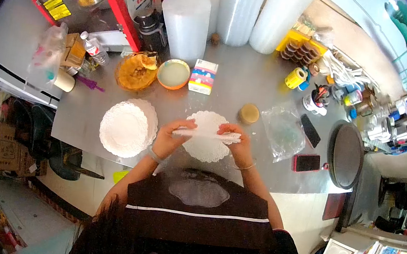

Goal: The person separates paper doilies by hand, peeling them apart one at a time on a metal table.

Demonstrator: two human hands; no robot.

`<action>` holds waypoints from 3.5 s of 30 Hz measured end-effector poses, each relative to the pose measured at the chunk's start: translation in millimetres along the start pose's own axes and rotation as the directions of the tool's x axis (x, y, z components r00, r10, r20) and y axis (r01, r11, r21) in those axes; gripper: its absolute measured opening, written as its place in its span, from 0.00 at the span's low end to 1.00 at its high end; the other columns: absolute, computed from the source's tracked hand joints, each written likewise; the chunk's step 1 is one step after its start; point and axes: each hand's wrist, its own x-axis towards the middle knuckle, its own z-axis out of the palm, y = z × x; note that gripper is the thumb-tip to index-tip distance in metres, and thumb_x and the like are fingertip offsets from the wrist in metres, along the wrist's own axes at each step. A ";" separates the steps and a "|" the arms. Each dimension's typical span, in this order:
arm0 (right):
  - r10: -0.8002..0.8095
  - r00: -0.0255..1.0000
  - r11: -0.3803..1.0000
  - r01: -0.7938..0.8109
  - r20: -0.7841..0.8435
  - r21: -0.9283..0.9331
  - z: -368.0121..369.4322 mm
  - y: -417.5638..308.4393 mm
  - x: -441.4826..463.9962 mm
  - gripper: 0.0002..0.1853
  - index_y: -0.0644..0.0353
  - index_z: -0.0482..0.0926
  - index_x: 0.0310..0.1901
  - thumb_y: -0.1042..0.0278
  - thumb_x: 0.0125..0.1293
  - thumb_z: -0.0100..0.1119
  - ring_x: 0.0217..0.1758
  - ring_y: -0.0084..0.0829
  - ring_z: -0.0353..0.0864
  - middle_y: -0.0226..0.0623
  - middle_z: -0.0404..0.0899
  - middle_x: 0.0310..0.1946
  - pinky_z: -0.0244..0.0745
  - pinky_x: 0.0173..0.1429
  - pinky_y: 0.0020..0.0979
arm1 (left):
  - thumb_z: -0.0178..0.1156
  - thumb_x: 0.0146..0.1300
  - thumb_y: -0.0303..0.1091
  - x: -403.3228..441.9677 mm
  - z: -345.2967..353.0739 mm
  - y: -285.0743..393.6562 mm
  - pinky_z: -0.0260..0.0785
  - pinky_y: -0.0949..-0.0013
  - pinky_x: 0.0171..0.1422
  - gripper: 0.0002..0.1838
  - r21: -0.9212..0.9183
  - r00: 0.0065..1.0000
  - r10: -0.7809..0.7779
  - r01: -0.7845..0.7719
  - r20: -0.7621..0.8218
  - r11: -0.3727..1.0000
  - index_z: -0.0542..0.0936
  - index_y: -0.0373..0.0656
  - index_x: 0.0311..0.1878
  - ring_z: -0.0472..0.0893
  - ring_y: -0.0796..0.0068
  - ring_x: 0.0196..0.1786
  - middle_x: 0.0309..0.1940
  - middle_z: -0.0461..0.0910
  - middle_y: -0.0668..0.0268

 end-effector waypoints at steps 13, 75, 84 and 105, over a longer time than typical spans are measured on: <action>0.057 0.993 0.998 -0.057 -0.103 -0.003 7.9 22.1 14.1 0.23 0.59 0.74 0.53 0.83 0.53 0.60 0.49 0.24 0.75 0.30 0.78 0.45 0.71 0.56 0.27 | 0.61 0.53 0.24 1.9 1.6 -25.5 0.67 0.73 0.55 0.16 -0.029 0.963 -0.234 0.232 -0.133 0.972 0.78 0.38 0.47 0.76 0.77 0.49 0.44 0.79 0.67; -0.307 0.843 0.481 0.537 0.440 -0.693 16.5 28.5 -23.1 0.14 0.59 0.77 0.46 0.70 0.57 0.61 0.51 0.40 0.76 0.38 0.78 0.49 0.72 0.56 0.36 | 0.59 0.63 0.42 -31.1 1.6 -36.1 0.76 0.63 0.45 0.22 -0.517 0.581 -0.780 0.753 0.234 0.406 0.73 0.34 0.52 0.81 0.65 0.41 0.42 0.80 0.56; 0.599 0.775 0.781 -0.511 -0.202 0.359 0.5 19.1 -25.2 0.23 0.65 0.77 0.49 0.51 0.63 0.59 0.42 0.28 0.77 0.35 0.78 0.44 0.75 0.45 0.31 | 0.59 0.64 0.34 -24.5 4.8 -16.0 0.77 0.64 0.45 0.16 -0.626 0.811 -0.573 0.507 0.115 0.593 0.75 0.40 0.53 0.81 0.70 0.44 0.45 0.81 0.64; 0.143 0.974 0.923 -0.068 0.174 -0.379 37.9 -29.3 -7.9 0.13 0.63 0.80 0.29 0.60 0.60 0.64 0.23 0.19 0.72 0.31 0.76 0.19 0.68 0.28 0.26 | 0.69 0.51 0.40 -0.1 -0.7 -18.9 0.68 0.67 0.57 0.40 0.646 0.974 0.207 -0.098 -0.095 0.757 0.63 0.37 0.65 0.74 0.66 0.54 0.56 0.72 0.57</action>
